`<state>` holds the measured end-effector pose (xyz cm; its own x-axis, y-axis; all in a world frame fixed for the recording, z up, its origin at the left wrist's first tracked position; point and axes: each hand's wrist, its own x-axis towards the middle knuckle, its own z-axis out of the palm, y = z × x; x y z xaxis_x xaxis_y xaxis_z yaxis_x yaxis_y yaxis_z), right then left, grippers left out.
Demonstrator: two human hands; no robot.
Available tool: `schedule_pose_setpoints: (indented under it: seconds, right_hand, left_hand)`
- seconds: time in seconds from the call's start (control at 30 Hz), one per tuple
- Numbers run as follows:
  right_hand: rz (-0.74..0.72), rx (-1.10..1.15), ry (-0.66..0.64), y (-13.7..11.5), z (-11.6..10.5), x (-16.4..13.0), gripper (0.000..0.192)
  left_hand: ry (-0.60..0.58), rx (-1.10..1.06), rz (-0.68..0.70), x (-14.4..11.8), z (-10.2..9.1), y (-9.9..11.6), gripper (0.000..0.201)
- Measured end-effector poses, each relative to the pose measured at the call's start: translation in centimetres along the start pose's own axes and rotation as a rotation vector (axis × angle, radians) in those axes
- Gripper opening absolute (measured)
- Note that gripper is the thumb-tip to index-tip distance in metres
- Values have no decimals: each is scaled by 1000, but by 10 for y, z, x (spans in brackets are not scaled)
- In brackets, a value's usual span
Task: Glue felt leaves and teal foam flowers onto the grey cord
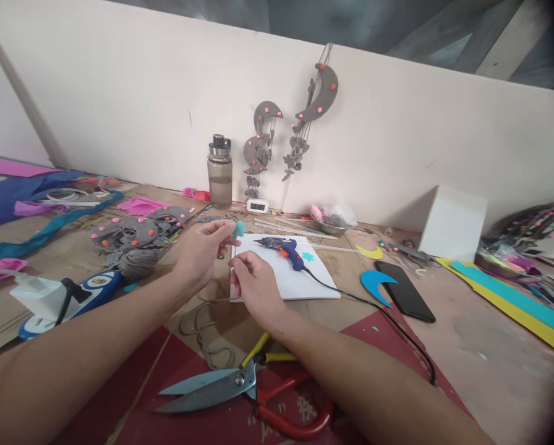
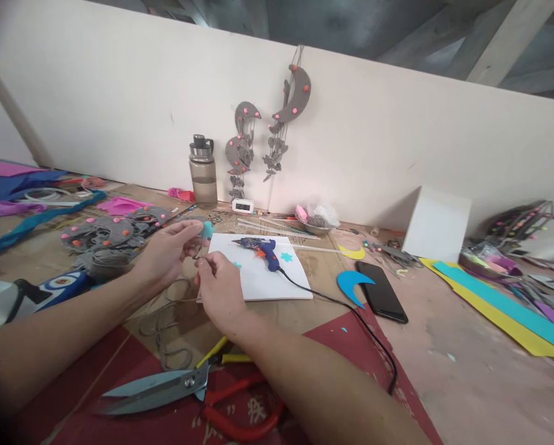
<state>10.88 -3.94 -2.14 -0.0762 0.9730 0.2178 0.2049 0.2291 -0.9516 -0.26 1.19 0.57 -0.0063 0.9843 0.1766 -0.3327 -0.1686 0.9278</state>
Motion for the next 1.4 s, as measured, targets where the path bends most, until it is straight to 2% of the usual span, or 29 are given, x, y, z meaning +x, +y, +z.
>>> schedule_pose_setpoints:
  seconds: [0.13,0.33,0.53,0.67,0.8,0.93,1.03,1.23,1.4]
  right_hand:
    - [-143,-295,-3,-4,-3,-3,18]
    - [-300,-699,-77,-5,-3,-5,18]
    - [-356,-940,-165,-11,-8,-3,25]
    - [-405,-1000,-227,-24,-22,5,31]
    - [-232,-1042,-124,-38,-52,19,37]
    - [-109,-1258,78,-32,-84,35,31]
    - [57,-1317,37,-15,-95,42,35]
    - [231,-1172,23,14,-101,49,33]
    - [345,-865,102,20,-113,57,21]
  left_hand:
    - [76,-74,-62,-1,0,5,24]
    - [-31,-203,-99,-3,3,6,20]
    - [-79,-191,-77,1,1,4,18]
    - [-84,-194,-59,5,-3,3,15]
    - [-76,-205,-55,8,-4,3,11]
    - [-77,-229,-45,11,-5,2,12]
    - [-65,-227,-35,12,-7,1,11]
    - [-71,-136,-25,10,-8,2,21]
    - [-80,-63,9,10,-10,2,28]
